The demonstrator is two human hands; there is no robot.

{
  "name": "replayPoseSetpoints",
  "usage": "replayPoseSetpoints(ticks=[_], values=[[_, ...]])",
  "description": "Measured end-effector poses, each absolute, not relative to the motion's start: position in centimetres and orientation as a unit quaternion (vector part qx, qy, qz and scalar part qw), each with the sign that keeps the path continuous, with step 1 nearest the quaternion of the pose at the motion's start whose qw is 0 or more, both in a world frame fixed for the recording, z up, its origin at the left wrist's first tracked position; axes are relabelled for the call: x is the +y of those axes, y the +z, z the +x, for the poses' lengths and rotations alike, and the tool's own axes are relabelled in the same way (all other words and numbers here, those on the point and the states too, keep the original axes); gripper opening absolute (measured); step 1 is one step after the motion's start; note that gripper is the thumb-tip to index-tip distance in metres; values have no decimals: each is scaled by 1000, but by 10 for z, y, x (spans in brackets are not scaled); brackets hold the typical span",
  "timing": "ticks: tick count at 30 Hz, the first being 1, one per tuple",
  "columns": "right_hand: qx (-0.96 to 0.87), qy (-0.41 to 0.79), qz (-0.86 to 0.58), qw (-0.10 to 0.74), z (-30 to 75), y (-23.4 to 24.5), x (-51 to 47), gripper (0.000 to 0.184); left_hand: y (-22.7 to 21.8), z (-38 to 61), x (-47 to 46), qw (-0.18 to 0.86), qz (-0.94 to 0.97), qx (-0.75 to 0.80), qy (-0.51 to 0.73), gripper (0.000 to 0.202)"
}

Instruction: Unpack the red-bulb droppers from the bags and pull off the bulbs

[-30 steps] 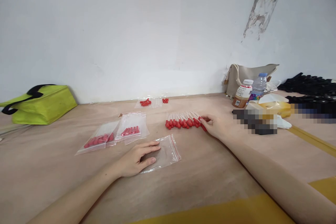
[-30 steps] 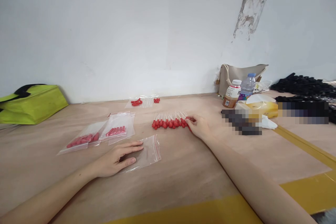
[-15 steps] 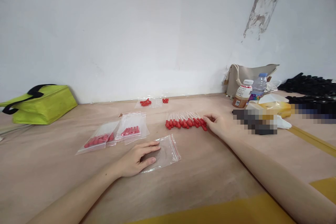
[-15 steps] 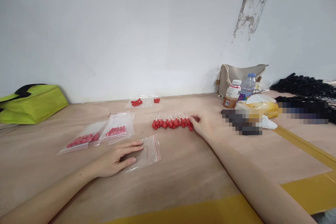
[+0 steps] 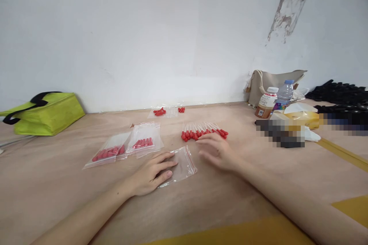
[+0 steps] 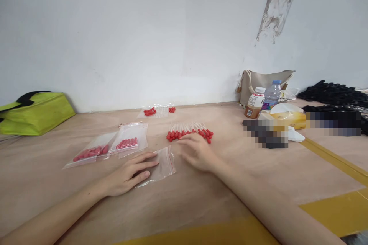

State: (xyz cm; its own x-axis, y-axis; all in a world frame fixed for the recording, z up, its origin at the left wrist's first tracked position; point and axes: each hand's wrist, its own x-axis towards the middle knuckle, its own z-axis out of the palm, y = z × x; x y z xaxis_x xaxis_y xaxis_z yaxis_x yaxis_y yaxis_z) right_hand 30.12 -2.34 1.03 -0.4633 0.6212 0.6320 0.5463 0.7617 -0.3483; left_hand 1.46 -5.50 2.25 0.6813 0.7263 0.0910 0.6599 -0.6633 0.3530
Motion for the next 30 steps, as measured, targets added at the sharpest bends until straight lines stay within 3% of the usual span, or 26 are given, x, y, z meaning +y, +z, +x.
replayPoseSetpoints(ticks=[4, 7, 11, 18, 23, 25, 30], values=[[-944, 53, -234, 228, 277, 12, -43, 49, 19, 17, -56, 146, 907, 375, 124, 39], [-951, 84, -228, 191, 276, 7, -42, 46, 15, 18, -50, 165, 878, 414, 175, 35], [-951, 119, -210, 195, 280, 2, -39, 50, 10, 19, -36, 166, 795, 520, 265, 35], [-944, 129, -203, 224, 279, 0, -42, 47, 19, 20, -38, 227, 797, 534, 165, 26], [-927, 130, -254, 243, 283, -3, -41, 44, 40, 0, -6, 133, 738, 603, 273, 17], [-925, 131, -261, 244, 284, -4, -41, 43, 48, -12, 19, 73, 673, 684, 272, 25], [-924, 133, -262, 246, 284, -6, -40, 43, 50, -23, 63, 39, 611, 753, 240, 44]])
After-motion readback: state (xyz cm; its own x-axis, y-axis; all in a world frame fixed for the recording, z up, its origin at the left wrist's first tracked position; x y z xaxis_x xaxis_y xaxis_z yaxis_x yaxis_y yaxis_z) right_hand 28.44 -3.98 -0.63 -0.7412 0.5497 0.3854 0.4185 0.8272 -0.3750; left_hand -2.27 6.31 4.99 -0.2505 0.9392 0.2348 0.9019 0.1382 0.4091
